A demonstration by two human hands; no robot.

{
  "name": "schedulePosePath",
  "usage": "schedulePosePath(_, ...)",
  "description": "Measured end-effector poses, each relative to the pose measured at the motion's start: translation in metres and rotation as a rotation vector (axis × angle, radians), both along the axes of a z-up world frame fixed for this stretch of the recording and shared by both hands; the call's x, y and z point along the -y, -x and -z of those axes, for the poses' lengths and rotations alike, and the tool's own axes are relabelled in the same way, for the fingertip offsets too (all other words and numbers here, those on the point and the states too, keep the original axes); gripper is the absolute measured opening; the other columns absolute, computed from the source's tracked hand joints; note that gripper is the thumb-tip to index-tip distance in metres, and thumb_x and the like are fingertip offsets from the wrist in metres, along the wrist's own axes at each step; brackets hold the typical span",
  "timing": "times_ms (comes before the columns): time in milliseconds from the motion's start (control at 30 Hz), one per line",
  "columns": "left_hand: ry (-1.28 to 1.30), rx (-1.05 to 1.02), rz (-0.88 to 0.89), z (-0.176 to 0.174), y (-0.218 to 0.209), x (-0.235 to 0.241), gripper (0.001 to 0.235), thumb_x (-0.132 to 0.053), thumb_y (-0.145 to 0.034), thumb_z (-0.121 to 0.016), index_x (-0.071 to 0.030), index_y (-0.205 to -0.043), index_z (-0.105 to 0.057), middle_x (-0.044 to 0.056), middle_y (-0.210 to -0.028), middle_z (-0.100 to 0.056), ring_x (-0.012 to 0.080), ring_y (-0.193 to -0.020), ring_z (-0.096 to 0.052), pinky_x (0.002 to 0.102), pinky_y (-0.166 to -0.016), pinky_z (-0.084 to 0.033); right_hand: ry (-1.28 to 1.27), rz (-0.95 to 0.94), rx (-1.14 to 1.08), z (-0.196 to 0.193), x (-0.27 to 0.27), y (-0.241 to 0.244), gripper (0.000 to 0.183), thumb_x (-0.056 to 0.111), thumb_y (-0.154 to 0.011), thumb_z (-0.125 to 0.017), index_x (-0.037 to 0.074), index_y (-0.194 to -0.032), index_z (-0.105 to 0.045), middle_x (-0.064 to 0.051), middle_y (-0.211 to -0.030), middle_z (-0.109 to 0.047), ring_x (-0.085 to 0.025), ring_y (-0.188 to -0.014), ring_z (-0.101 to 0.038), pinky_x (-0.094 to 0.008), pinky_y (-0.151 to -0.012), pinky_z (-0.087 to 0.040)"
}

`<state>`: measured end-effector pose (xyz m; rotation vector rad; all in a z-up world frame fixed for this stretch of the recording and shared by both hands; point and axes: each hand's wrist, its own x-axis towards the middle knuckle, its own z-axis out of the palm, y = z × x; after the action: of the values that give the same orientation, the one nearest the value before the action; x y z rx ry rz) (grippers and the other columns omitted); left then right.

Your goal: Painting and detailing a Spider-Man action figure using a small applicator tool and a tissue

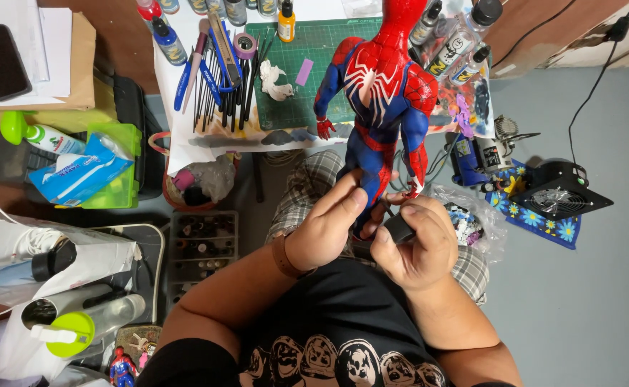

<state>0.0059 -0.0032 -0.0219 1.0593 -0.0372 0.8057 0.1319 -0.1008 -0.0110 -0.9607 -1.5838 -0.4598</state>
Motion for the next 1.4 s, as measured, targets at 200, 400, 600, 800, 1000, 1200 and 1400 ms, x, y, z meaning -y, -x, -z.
schedulePosePath(200,-0.011,0.004,-0.003,-0.005,0.001,-0.001,0.036,-0.016,-0.110,-0.039,0.005,-0.136,-0.054,0.016,-0.083,-0.062,0.0189,-0.068,-0.065,0.028,-0.051,-0.055,0.013,0.009,0.026,-0.002,0.000,0.001,0.037,0.008,-0.091,-0.081,-0.017,-0.109,-0.059,-0.030,-0.080,-0.064,-0.051,-0.070,-0.070,-0.059,-0.061,-0.059)
schedulePosePath(400,0.002,0.011,0.017,-0.014,0.005,-0.003,0.037,-0.019,-0.111,-0.038,0.005,-0.135,-0.053,0.017,-0.083,-0.063,0.0195,-0.069,-0.065,0.029,-0.053,-0.055,0.012,-0.005,0.020,0.001,0.001,0.000,0.036,0.006,-0.091,-0.081,-0.016,-0.109,-0.059,-0.030,-0.080,-0.063,-0.051,-0.070,-0.069,-0.060,-0.062,-0.060)
schedulePosePath(600,-0.006,0.006,0.014,-0.010,0.004,-0.005,0.037,-0.020,-0.110,-0.039,0.006,-0.131,-0.054,0.020,-0.083,-0.062,0.0222,-0.067,-0.065,0.032,-0.052,-0.055,0.012,-0.025,0.016,-0.001,0.002,0.001,0.036,0.005,-0.090,-0.081,-0.016,-0.108,-0.058,-0.029,-0.077,-0.061,-0.048,-0.066,-0.066,-0.062,-0.061,-0.060)
schedulePosePath(800,0.020,0.018,0.019,-0.001,0.002,-0.002,0.036,-0.018,-0.110,-0.038,0.007,-0.130,-0.053,0.019,-0.083,-0.061,0.0222,-0.067,-0.065,0.032,-0.052,-0.055,-0.002,-0.059,-0.032,-0.004,0.000,0.004,0.037,0.007,-0.091,-0.080,-0.015,-0.110,-0.057,-0.027,-0.076,-0.058,-0.045,-0.065,-0.063,-0.063,-0.061,-0.060)
schedulePosePath(1000,0.091,0.041,0.028,-0.014,0.003,-0.001,0.033,-0.020,-0.109,-0.040,0.006,-0.119,-0.057,0.021,-0.081,-0.060,0.0232,-0.062,-0.062,0.032,-0.050,-0.051,0.008,-0.106,-0.070,-0.004,0.000,0.003,0.037,0.006,-0.091,-0.079,-0.015,-0.110,-0.055,-0.026,-0.074,-0.056,-0.042,-0.063,-0.060,-0.066,-0.064,-0.062)
schedulePosePath(1200,0.191,0.075,0.064,-0.013,0.000,0.001,0.032,-0.022,-0.109,-0.042,0.006,-0.117,-0.056,0.020,-0.082,-0.060,0.0220,-0.063,-0.062,0.030,-0.051,-0.050,0.013,-0.109,-0.092,0.001,0.002,0.001,0.037,0.005,-0.089,-0.079,-0.015,-0.109,-0.056,-0.026,-0.075,-0.057,-0.047,-0.066,-0.065,-0.068,-0.064,-0.061)
schedulePosePath(1400,0.331,0.116,0.182,-0.010,-0.001,0.000,0.035,-0.032,-0.107,-0.044,0.000,-0.119,-0.050,0.015,-0.082,-0.051,0.0196,-0.061,-0.053,0.032,-0.053,-0.048,0.024,-0.175,-0.160,0.000,0.001,0.005,0.036,0.006,-0.089,-0.078,-0.013,-0.110,-0.056,-0.026,-0.075,-0.057,-0.045,-0.067,-0.063,-0.073,-0.068,-0.061)
